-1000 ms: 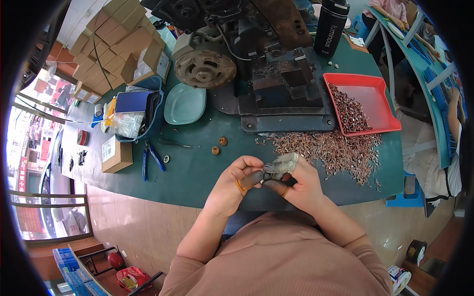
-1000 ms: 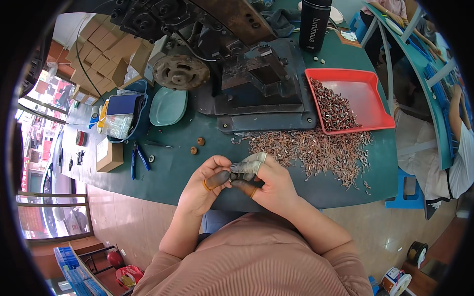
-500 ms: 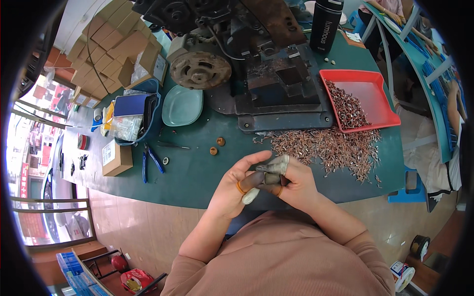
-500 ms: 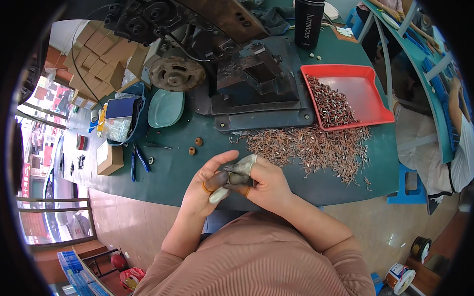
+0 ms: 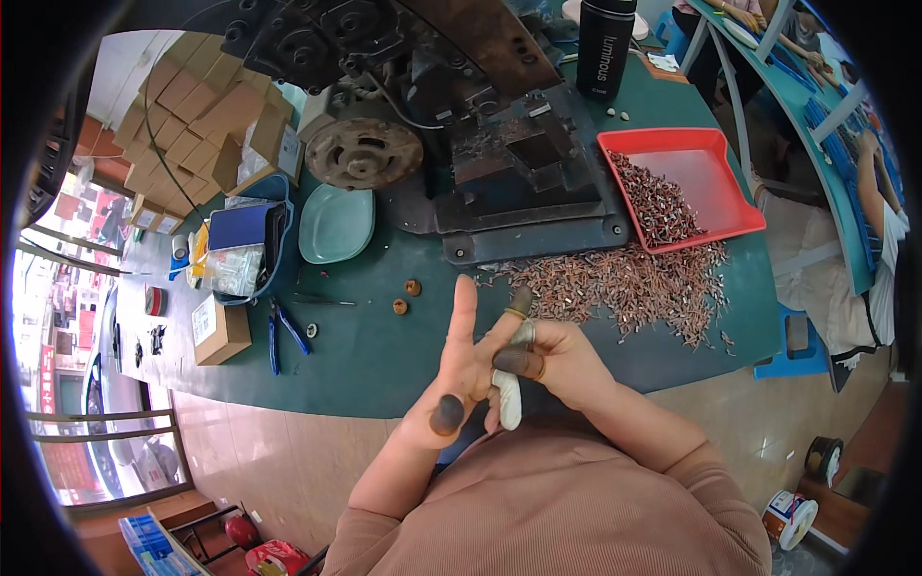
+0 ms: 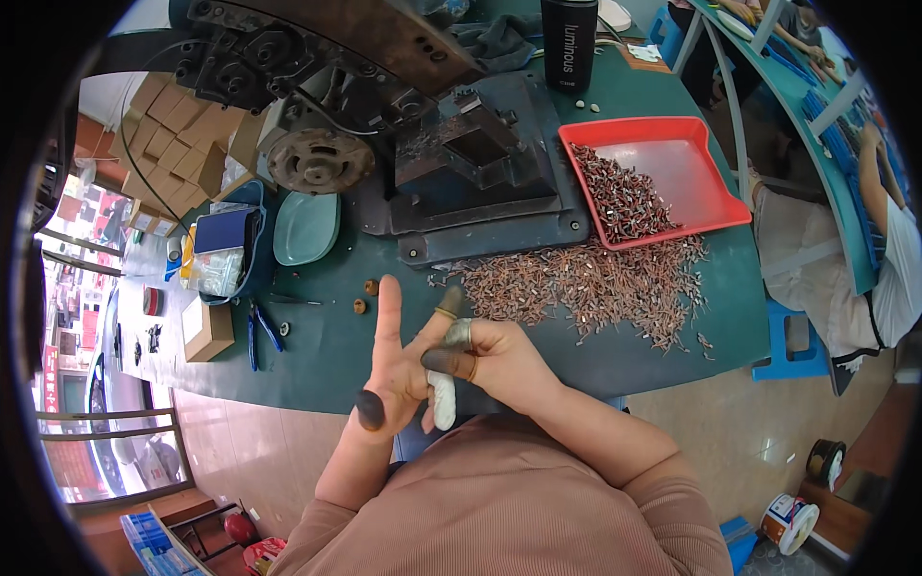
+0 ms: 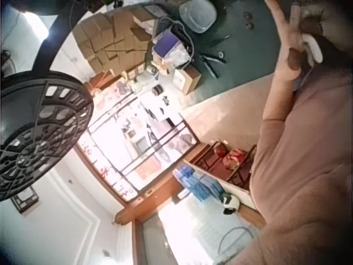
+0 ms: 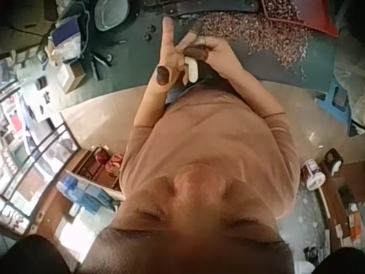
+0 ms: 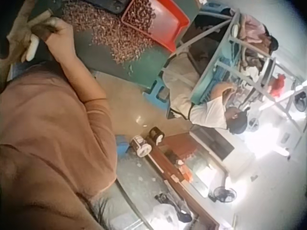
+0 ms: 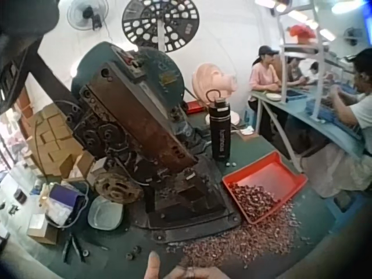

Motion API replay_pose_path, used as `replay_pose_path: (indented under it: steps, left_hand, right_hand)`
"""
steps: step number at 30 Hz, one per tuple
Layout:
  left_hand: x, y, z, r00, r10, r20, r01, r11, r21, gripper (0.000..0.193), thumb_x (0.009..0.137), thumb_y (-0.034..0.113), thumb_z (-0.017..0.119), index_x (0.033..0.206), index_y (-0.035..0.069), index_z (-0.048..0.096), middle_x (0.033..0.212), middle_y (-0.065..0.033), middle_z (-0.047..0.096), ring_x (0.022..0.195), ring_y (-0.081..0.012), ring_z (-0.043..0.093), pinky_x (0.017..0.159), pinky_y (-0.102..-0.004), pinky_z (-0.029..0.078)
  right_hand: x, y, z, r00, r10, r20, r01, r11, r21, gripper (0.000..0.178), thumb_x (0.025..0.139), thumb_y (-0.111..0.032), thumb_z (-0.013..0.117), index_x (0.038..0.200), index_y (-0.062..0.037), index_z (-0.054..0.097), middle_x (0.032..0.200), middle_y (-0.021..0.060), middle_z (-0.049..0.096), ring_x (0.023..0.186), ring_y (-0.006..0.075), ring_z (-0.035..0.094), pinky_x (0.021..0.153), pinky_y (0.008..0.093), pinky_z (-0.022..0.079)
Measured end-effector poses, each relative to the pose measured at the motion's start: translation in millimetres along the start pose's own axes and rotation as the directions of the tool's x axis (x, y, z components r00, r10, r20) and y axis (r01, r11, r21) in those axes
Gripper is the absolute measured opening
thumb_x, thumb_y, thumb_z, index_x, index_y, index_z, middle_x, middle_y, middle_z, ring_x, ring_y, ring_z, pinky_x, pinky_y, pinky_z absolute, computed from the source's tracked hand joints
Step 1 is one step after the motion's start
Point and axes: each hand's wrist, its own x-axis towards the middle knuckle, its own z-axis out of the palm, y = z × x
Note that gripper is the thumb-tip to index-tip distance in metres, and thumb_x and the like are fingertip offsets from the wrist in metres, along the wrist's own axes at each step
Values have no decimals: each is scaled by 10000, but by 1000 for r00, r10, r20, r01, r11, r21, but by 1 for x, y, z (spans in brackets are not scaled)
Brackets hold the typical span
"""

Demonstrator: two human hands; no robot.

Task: Assembling small mechanical components at a manual assembly station in a factory.

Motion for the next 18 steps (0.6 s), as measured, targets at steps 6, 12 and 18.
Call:
replay_pose_path:
  steps: [6, 12, 18]
  left_hand:
    - [-2, -7, 1, 994, -47, 95, 41, 998, 56, 1273, 691, 733, 617, 1385, 245, -332, 1515, -249, 59, 768, -158, 561, 576, -210, 461]
    - [-9, -17, 1, 987, 61, 146, -74, 993, 89, 1288, 658, 734, 638, 1374, 279, -331, 1516, -245, 19, 867, -243, 586, 589, -256, 499]
    - [-3, -14, -1, 954, 55, 295, -97, 987, 130, 1287, 723, 655, 656, 1393, 136, -312, 1537, -209, -13, 983, -250, 498, 664, -273, 483]
  right_hand:
    - [6, -15, -3, 990, -94, -105, 76, 983, -166, 174, 914, -199, 606, 884, -33, 648, 830, 28, 636, 788, 102, 571, 716, 256, 456]
    - [-1, -8, 5, 999, -25, -37, 26, 999, 42, 216, 925, -197, 592, 958, 9, 648, 793, 46, 650, 708, 119, 619, 615, 262, 505]
    - [-10, -12, 9, 973, 217, 81, -215, 976, -28, 209, 917, -212, 597, 893, -6, 623, 781, 75, 628, 513, 173, 617, 437, 256, 476]
